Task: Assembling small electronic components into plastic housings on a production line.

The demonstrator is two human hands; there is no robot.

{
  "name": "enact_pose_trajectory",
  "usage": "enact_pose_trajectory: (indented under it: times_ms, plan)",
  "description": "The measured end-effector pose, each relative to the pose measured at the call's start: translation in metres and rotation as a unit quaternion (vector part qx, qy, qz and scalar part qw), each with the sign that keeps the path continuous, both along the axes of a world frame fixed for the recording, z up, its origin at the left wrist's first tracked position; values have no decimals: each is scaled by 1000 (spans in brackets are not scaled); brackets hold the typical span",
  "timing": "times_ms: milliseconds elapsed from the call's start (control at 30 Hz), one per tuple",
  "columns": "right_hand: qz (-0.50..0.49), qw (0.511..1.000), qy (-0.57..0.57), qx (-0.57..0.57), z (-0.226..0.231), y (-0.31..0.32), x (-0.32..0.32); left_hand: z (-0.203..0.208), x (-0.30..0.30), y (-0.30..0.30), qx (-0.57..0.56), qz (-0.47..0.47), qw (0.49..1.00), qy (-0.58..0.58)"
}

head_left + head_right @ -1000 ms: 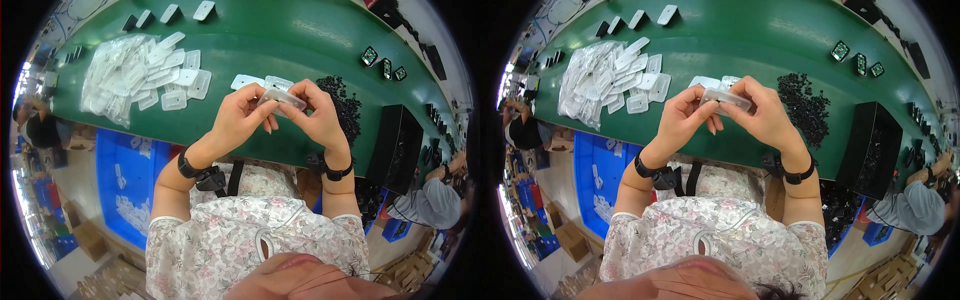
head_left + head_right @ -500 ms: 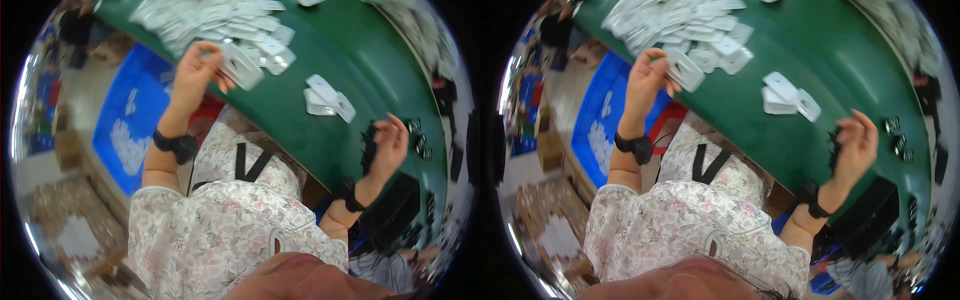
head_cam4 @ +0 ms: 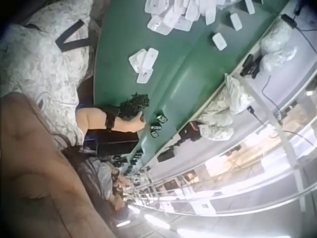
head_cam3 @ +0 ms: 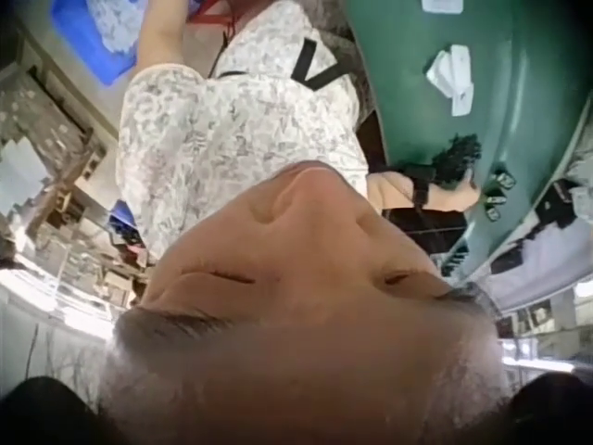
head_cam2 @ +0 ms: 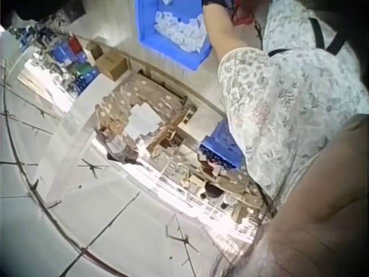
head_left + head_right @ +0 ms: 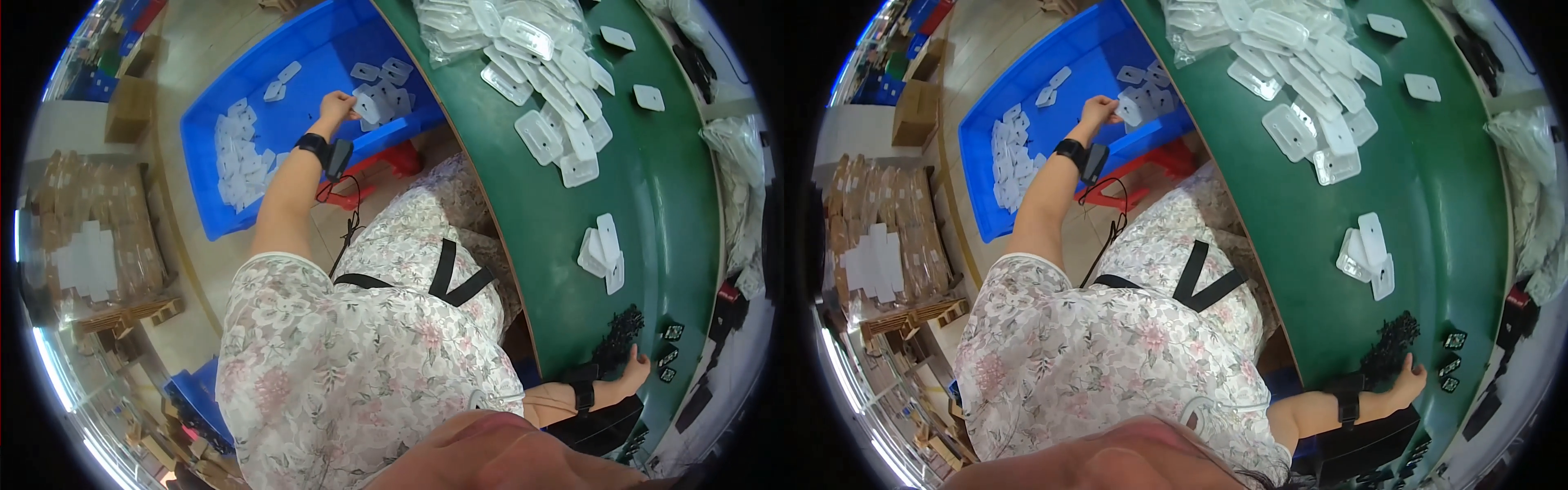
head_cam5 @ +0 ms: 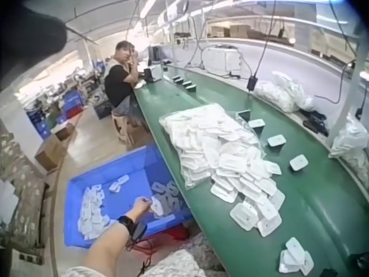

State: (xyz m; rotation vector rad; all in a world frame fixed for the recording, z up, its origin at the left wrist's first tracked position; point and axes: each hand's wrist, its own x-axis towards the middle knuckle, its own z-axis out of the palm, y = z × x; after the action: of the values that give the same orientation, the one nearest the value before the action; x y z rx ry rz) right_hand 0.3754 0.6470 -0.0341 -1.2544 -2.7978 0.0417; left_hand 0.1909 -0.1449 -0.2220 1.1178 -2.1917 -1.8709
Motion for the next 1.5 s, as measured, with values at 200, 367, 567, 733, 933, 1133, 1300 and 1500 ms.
enact_pose_trajectory:
  times_ms: [200, 367, 567, 733, 933, 1133, 1300, 1500]
  plan:
    - [19, 1000, 5, -24, -7, 10, 4, -10, -13, 5, 2, -51, 997, -57]
    - [-3, 996, 29, -79, -12, 19, 6, -1, -20, 8, -106, -111, 983, -104]
    - [5, 992, 108, -63, 4, -4, 12, 47, -25, 16, -374, -98, 920, -56]
    - [-55, 998, -4, 2, 37, -28, 40, 158, -24, 83, -420, -66, 875, 233]
    - [-64, 995, -54, -61, -8, 6, 105, 214, -23, 182, -435, -300, 758, 383]
    - [-69, 978, -8, -195, 23, -61, 69, 192, -28, 239, -461, -458, 646, 400]
    - [39, 994, 47, -91, 19, -76, 79, 199, -46, 257, -481, -515, 611, 360]
    - [138, 977, 81, -143, 42, -132, 25, 218, -36, 248, -485, -518, 633, 310]
